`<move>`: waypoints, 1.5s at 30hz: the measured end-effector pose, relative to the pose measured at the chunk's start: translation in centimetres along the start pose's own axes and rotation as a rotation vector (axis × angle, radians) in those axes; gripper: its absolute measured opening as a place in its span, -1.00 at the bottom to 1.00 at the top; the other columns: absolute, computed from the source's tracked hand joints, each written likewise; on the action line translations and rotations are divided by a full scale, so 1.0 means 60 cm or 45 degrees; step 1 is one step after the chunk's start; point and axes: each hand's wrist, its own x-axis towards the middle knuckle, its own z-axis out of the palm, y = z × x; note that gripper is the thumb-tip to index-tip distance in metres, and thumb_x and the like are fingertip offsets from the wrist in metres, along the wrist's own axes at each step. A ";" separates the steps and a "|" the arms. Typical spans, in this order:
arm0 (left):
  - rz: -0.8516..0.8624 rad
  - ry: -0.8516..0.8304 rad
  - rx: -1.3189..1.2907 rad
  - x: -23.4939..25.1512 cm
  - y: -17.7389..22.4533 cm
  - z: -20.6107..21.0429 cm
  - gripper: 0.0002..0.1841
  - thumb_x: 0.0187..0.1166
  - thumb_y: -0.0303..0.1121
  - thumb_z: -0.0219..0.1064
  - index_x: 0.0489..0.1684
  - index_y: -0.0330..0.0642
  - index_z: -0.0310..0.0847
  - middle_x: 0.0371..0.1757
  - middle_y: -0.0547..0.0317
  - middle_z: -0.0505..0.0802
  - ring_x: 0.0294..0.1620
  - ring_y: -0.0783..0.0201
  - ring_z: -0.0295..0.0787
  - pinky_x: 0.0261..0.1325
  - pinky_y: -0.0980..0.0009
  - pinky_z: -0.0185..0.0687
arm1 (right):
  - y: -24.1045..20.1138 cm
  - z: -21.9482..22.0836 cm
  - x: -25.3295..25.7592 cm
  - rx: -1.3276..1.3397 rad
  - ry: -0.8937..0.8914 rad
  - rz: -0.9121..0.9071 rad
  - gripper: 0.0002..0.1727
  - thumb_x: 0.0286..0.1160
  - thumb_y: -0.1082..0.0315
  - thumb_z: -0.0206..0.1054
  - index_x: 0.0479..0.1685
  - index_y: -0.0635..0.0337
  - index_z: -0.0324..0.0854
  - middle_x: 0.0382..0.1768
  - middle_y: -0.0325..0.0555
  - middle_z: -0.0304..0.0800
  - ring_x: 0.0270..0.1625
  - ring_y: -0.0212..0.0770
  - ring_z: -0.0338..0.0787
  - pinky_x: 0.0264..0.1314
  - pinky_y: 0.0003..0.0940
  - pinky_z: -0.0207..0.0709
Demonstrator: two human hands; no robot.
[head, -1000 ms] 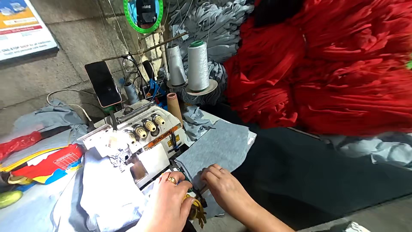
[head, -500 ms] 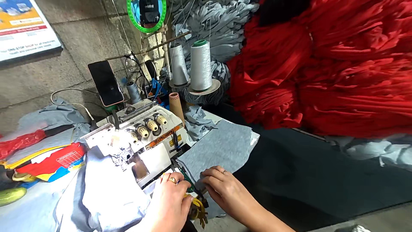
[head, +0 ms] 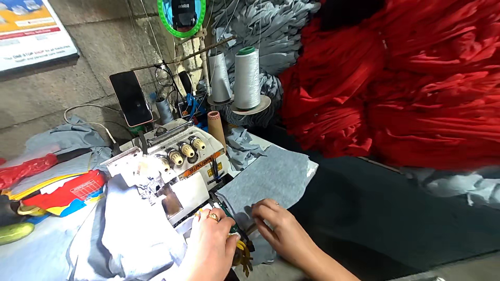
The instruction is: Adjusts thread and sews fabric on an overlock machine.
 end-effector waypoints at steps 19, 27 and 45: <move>-0.287 -0.229 -0.086 0.030 0.026 0.009 -0.61 0.68 -0.09 0.25 0.00 -0.23 0.84 0.00 -0.10 0.82 0.25 -0.12 0.68 0.33 -0.09 0.48 | -0.003 0.001 0.003 0.069 -0.089 0.144 -0.76 0.44 0.31 0.16 -0.32 0.14 0.76 -0.31 -0.11 0.81 -0.14 -0.02 0.82 -0.11 -0.01 0.66; -0.554 -0.292 -0.347 0.071 0.050 0.024 -0.66 0.77 -0.27 0.12 0.06 -0.29 0.80 0.08 -0.06 0.83 0.30 0.01 0.68 0.49 -0.04 0.35 | -0.010 0.003 0.008 0.108 -0.108 0.199 -0.74 0.46 0.28 0.13 -0.34 0.16 0.74 -0.33 -0.08 0.78 -0.14 0.01 0.81 -0.09 0.03 0.63; 0.015 0.678 -0.406 -0.027 0.036 -0.022 -0.32 0.35 -0.15 0.59 0.36 -0.50 0.55 0.29 -0.39 0.72 0.41 -0.14 0.64 0.49 0.00 0.51 | -0.112 -0.143 0.165 -0.341 0.133 -0.024 -0.69 0.64 0.34 0.07 -0.11 0.44 0.64 -0.52 0.18 0.67 -0.59 0.13 0.70 -0.64 0.08 0.51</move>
